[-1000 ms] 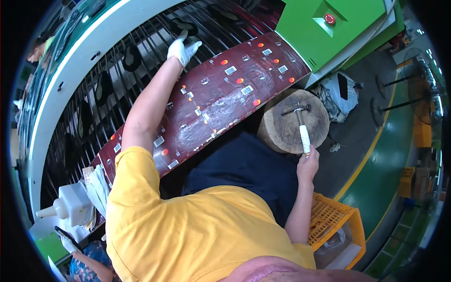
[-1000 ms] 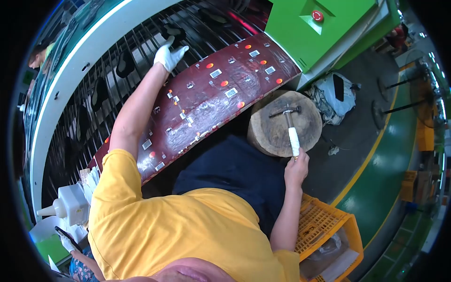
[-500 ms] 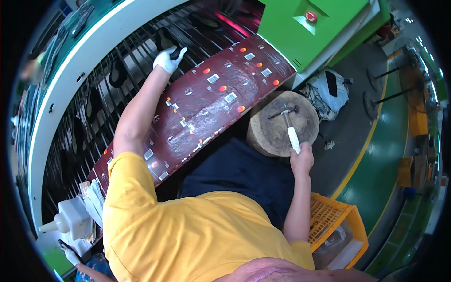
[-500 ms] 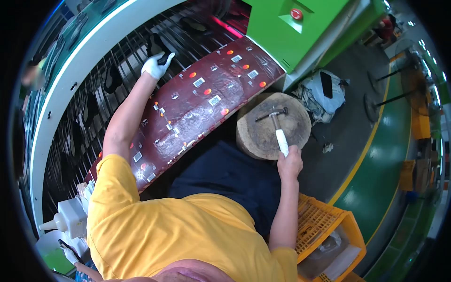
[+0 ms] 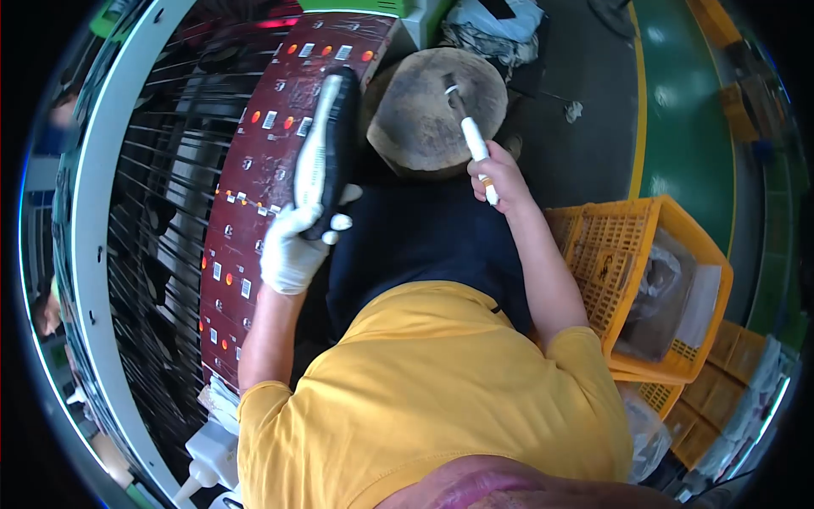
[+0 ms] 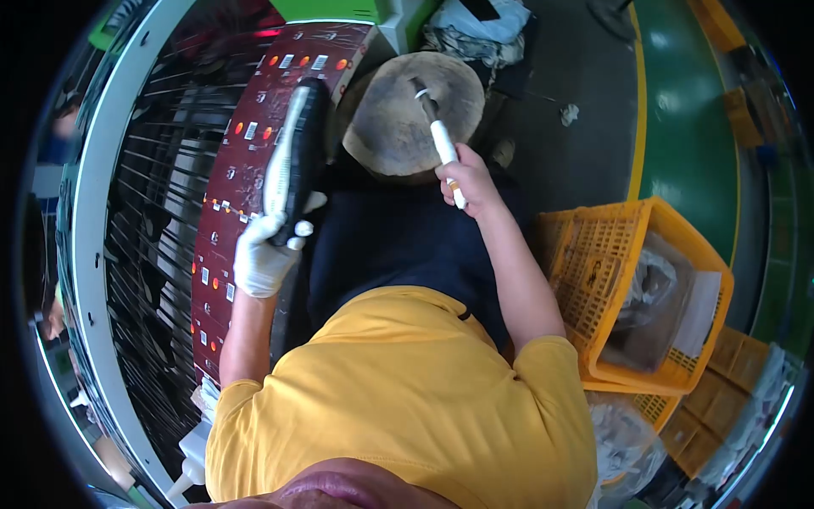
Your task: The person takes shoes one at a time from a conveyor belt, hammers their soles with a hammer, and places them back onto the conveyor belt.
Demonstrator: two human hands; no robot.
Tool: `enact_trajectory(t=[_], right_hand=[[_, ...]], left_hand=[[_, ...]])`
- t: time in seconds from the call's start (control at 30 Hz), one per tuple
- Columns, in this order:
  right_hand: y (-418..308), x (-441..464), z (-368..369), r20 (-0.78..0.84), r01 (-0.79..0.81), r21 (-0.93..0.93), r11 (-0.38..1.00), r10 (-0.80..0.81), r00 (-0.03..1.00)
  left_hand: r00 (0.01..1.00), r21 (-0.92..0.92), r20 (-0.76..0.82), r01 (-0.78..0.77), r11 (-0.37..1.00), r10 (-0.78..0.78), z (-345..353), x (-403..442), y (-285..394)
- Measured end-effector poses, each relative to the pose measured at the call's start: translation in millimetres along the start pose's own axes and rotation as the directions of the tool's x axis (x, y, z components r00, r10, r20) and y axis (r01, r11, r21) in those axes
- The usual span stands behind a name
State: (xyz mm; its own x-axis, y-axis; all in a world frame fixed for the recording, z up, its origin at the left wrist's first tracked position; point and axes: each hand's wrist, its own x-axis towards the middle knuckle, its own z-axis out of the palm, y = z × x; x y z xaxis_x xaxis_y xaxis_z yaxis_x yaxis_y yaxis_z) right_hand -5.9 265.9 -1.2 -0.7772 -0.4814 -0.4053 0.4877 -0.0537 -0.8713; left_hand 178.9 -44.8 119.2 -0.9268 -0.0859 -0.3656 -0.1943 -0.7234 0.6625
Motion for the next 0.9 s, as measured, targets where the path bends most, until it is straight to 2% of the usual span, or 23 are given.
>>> enact_trajectory(t=[0.03, 0.13, 0.17, 0.2, 0.27, 0.33, 0.4, 0.47, 0.53, 0.6, 0.67, 0.73, 0.8, 0.87, 0.9], right_hand=[[3, -10, -2, 0.035, -0.015, 0.289, 0.957, 0.005, 0.999], [19, -23, -14, -0.060, -0.040, 0.288, 0.957, 0.060, 0.996], [22, -25, -18, -0.115, -0.036, 0.259, 0.965, 0.068, 0.991], [24, -29, -24, -0.119, -0.033, 0.259, 0.965, 0.066, 0.991], [24, -40, -34, -0.160, -0.036, 0.181, 0.983, 0.065, 0.985], [21, -42, -35, -0.187, -0.036, 0.201, 0.979, 0.075, 0.979], [23, -41, -34, -0.157, 0.020, 0.112, 0.994, -0.002, 0.988], [19, -33, -22, -0.156, 0.030, 0.087, 0.996, -0.016, 0.988], [19, -17, -11, -0.130, 0.075, 0.058, 0.995, -0.067, 0.989], [16, -10, 2, -0.136, 0.084, -0.012, 0.996, -0.085, 0.987], [12, -12, 17, -0.140, 0.070, -0.056, 0.996, -0.078, 0.987], [25, -13, 22, -0.111, 0.078, -0.101, 0.992, -0.089, 0.990], [32, -18, 33, -0.139, 0.085, -0.089, 0.992, -0.097, 0.986], [40, -23, 41, -0.142, 0.046, 0.014, 0.999, -0.043, 0.989], [43, -23, 43, -0.142, 0.047, 0.006, 0.999, -0.046, 0.989]], left_hand=[[0.998, 0.004, 0.004, 0.066, 0.998, -0.066, 6, 6, -15], [0.966, 0.112, 0.002, 0.257, 0.960, -0.259, 1, 32, -45], [0.973, 0.220, -0.054, 0.232, 0.947, -0.226, 6, 33, -51], [0.973, 0.222, -0.050, 0.232, 0.947, -0.227, 7, 35, -46], [0.980, 0.401, -0.061, 0.199, 0.894, -0.191, 13, 36, -27], [0.971, 0.529, -0.066, 0.230, 0.816, -0.231, 8, 42, -1], [0.963, 0.684, -0.086, 0.242, 0.688, -0.254, 13, 50, 25], [0.971, 0.797, -0.107, 0.213, 0.565, -0.215, 6, 70, 45], [0.992, 0.819, -0.124, 0.091, 0.566, 0.020, 10, 86, 50], [0.985, 0.765, -0.135, 0.036, 0.643, 0.106, 14, 103, 57], [0.963, 0.715, -0.118, -0.087, 0.693, 0.242, 25, 115, 53], [0.902, 0.623, -0.173, -0.211, 0.754, 0.395, 12, 145, 34], [0.827, 0.457, -0.037, -0.486, 0.745, 0.561, 22, 162, 2], [0.809, 0.168, -0.106, -0.559, 0.812, 0.579, 18, 193, -34], [0.786, 0.162, -0.061, -0.601, 0.783, 0.616, 16, 209, -47]])
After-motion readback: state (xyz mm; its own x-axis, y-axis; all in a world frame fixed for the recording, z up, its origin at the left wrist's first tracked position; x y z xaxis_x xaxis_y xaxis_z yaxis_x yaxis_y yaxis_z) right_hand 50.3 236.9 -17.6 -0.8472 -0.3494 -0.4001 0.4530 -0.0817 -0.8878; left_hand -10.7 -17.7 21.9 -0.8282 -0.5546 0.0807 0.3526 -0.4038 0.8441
